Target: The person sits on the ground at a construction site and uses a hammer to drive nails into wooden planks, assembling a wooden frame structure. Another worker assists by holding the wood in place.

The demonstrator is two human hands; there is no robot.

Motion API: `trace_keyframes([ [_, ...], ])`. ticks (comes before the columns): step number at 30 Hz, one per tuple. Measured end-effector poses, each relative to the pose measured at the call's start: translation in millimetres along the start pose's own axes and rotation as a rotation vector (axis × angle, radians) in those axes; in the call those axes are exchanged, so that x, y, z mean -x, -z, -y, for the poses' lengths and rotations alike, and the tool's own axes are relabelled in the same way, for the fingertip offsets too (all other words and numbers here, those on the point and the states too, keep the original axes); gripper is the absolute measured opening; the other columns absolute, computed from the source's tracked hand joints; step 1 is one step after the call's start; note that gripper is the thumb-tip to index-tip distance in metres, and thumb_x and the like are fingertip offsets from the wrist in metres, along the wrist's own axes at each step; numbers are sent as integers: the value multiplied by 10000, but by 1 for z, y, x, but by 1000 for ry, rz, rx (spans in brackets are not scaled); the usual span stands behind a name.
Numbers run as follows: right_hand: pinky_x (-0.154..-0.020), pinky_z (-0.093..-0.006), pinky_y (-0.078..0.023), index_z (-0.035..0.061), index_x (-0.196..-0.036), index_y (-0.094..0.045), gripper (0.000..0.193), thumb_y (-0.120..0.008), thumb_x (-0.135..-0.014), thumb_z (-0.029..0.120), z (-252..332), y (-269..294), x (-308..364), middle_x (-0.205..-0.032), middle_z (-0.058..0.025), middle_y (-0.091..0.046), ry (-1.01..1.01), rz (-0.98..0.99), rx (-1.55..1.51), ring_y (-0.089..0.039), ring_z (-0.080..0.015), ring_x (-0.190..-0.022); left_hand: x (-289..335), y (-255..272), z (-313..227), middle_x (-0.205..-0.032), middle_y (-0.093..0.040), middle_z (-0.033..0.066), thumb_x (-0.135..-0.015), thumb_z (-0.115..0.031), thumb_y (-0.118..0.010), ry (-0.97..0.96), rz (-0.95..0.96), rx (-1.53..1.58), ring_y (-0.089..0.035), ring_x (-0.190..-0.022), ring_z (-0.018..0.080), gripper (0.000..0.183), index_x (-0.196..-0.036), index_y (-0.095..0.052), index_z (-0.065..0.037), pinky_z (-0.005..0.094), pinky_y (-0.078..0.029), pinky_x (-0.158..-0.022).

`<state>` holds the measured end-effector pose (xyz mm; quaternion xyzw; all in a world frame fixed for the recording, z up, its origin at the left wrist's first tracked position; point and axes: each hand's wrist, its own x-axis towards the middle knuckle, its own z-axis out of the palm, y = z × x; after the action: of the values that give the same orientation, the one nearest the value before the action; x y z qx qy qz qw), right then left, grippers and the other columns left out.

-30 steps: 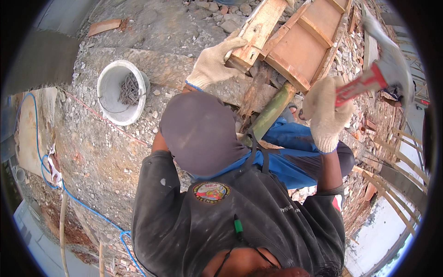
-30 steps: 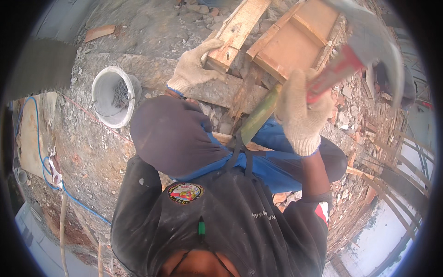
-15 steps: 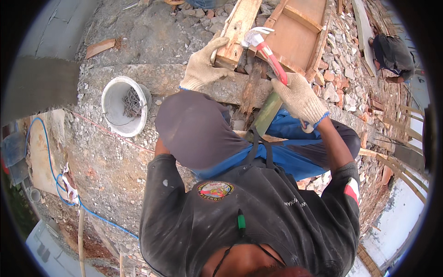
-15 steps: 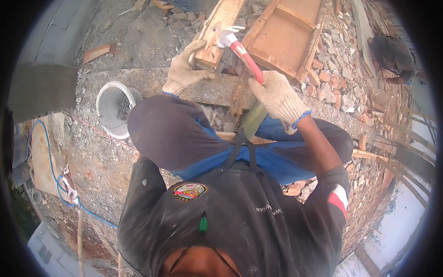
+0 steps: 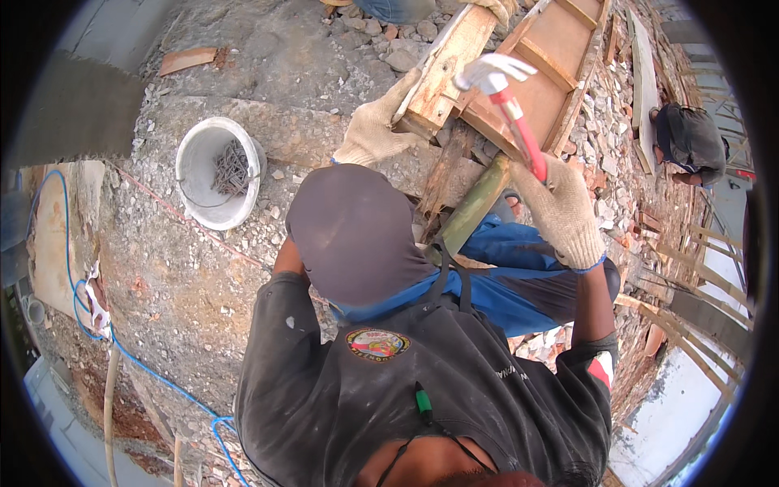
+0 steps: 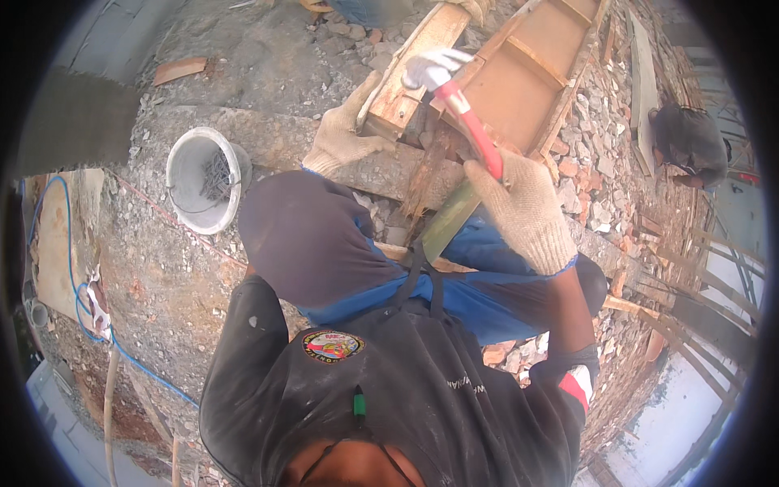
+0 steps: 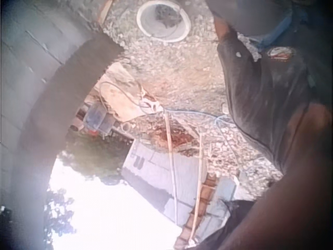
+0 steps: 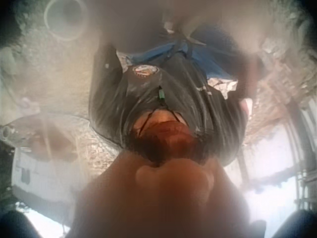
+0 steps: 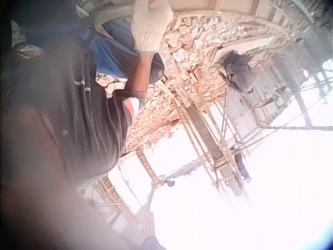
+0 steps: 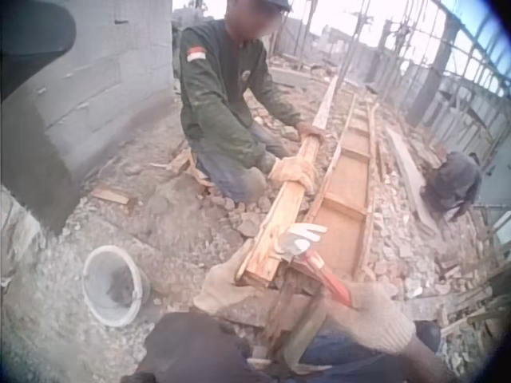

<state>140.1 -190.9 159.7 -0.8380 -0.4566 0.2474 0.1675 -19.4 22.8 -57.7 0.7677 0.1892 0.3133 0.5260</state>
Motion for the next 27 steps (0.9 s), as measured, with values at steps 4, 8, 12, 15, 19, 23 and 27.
trace_keyframes([
  [4,-445,-250,-366,65,-911,-613,274,-628,-1083,277,19,20,3,-660,3,-539,245,-372,-961,-487,-75,-533,2,2,-5,-1472,-647,159,-615,-210,-991,63,-2,-113,-648,-1332,305,1224,-1659,-355,-152,390,-516,-1122],
  [8,-635,-364,-499,-22,-972,-649,305,-631,-1047,273,-32,-54,0,-683,-108,-611,23,-209,-119,-531,-195,-617,-2,-8,-2,-1432,-674,165,-619,-218,-996,82,14,-7,-656,-1321,304,1226,-1659,-353,-132,385,-522,-1104],
  [12,-624,-363,-471,-34,-950,-634,330,-667,-1035,283,-22,-36,2,-653,-94,-563,-155,-48,-183,-466,-125,-644,-4,-4,13,-1316,-734,183,-615,-233,-1010,-1,-61,-90,-714,-1228,313,1220,-1650,-374,-122,384,-557,-1033],
  [15,-545,-279,-460,46,-973,-675,227,-633,-1088,237,-50,-38,8,-699,15,-636,83,-583,-343,-598,-71,-647,5,-5,14,-1264,-753,191,-623,-223,-1008,-52,-70,-153,-744,-1167,308,1208,-1647,-376,-112,391,-578,-993],
  [19,-624,-339,-494,27,-1029,-678,223,-648,-1069,244,-68,-86,-3,-738,-72,-646,102,-223,-272,-632,-156,-710,2,-7,5,-1251,-761,181,-636,-192,-999,39,-39,-84,-762,-1125,286,1186,-1644,-381,-111,379,-602,-943],
  [23,-627,-348,-483,6,-998,-693,272,-673,-1039,274,-33,-65,0,-665,-112,-579,-103,1,-167,-589,-161,-624,0,-3,11,-1253,-765,167,-642,-137,-984,46,-71,-72,-769,-1103,257,1172,-1645,-379,-113,367,-612,-927],
  [27,-643,-372,-491,-40,-977,-671,288,-656,-1036,242,-17,-58,6,-704,-151,-566,239,-482,-270,-593,-188,-638,9,-3,4,-1307,-747,157,-648,-108,-972,183,3,50,-750,-1153,247,1160,-1646,-381,-116,370,-602,-961],
])
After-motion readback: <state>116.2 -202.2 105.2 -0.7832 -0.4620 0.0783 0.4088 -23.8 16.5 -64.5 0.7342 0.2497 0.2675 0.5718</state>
